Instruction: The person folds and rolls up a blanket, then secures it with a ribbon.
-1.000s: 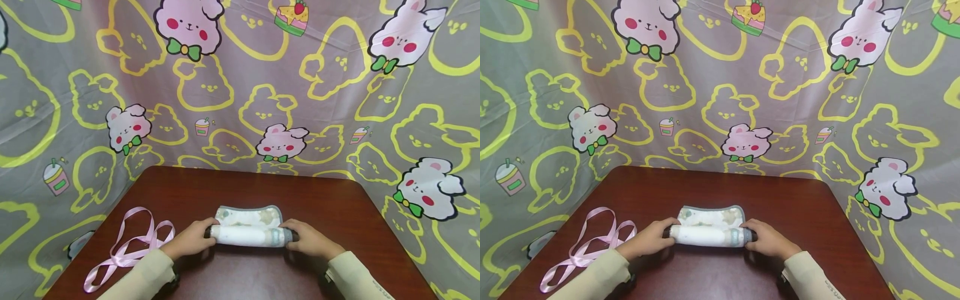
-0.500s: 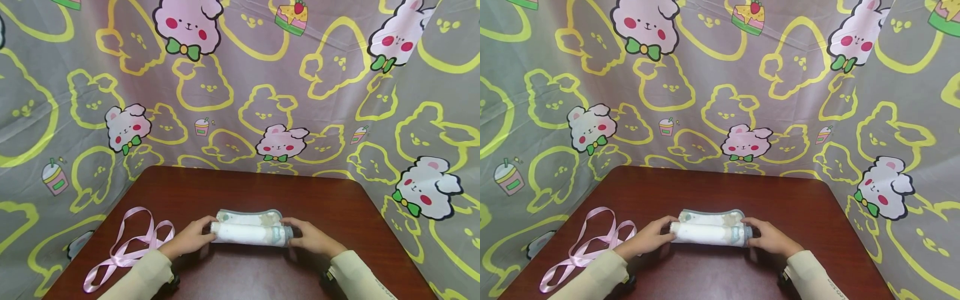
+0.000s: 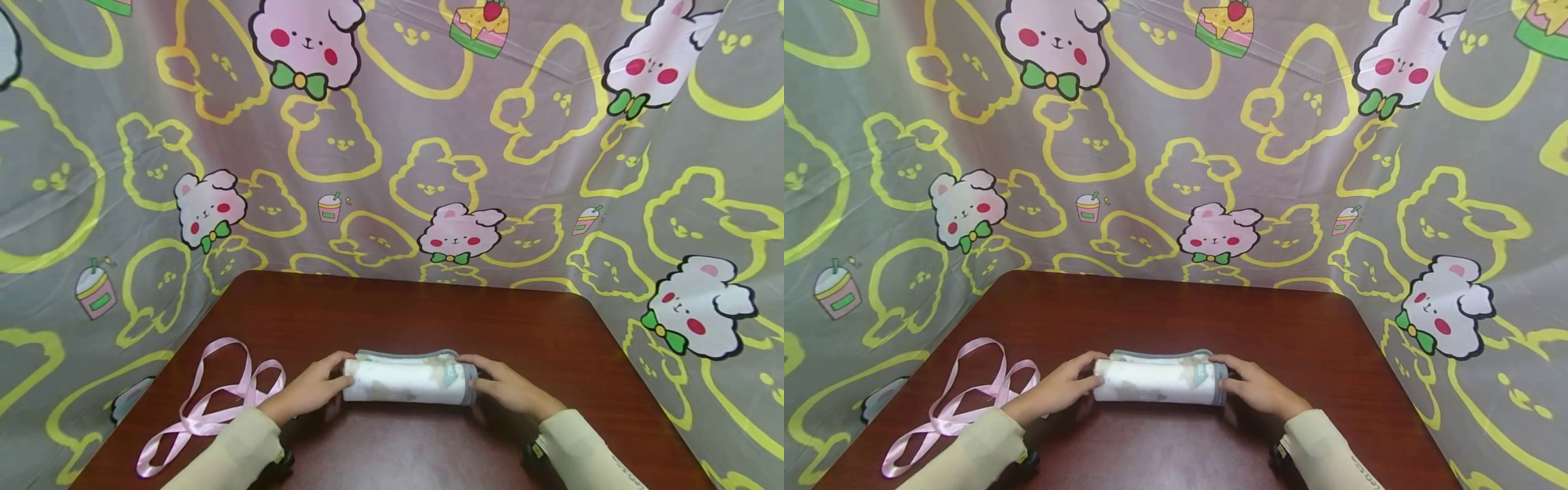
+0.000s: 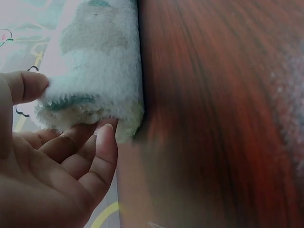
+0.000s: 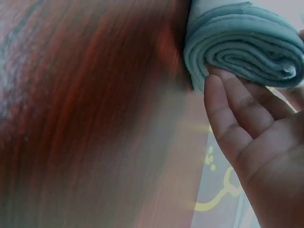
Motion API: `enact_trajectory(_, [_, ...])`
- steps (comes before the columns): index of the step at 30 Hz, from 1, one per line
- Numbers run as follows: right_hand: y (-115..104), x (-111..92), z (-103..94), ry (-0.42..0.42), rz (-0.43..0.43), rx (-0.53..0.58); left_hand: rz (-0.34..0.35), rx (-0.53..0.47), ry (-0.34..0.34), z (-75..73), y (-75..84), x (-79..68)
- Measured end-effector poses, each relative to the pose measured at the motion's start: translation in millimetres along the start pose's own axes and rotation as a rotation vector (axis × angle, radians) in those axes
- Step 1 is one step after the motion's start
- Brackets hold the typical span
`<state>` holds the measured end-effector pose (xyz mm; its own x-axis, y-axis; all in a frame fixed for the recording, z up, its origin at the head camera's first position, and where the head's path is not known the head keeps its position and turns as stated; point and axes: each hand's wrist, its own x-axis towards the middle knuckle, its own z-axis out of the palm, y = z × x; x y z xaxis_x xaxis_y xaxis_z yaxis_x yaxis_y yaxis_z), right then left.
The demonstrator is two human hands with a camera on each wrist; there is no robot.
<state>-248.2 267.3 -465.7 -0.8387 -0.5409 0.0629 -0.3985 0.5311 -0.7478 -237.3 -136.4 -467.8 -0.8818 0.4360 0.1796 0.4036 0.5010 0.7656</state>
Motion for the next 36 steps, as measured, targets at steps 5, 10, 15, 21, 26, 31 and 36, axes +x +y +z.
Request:
enact_trajectory(5, [-0.8, -0.8, 0.8, -0.019, 0.04, 0.086, -0.047, -0.076, -0.019, 1.4, -1.1, -0.3])
enact_trajectory(10, [-1.0, -0.5, 3.6, -0.038, 0.031, 0.191, -0.067, -0.114, -0.032, 2.3, -1.2, -0.3])
enact_trajectory(15, [0.1, 0.3, 5.6, -0.046, 0.028, 0.264, -0.068, -0.145, -0.048, 2.4, -0.7, -0.6])
enact_trajectory(21, [0.1, 0.3, 6.3, -0.015, 0.033, 0.237, -0.075, -0.115, -0.062, 2.0, -1.0, -1.2])
enact_trajectory(26, [0.9, 2.9, 7.1, 0.037, 0.026, 0.116, -0.056, -0.106, -0.067, 2.5, -2.1, -0.6])
enact_trajectory(31, [-0.1, 8.5, 10.1, 0.093, 0.033, 0.028, -0.076, -0.076, -0.06, 4.5, -4.4, 0.2])
enact_trajectory(36, [0.3, 16.7, 14.8, 0.182, 0.054, -0.129, -0.072, 0.109, -0.01, 8.0, -5.9, 4.2])
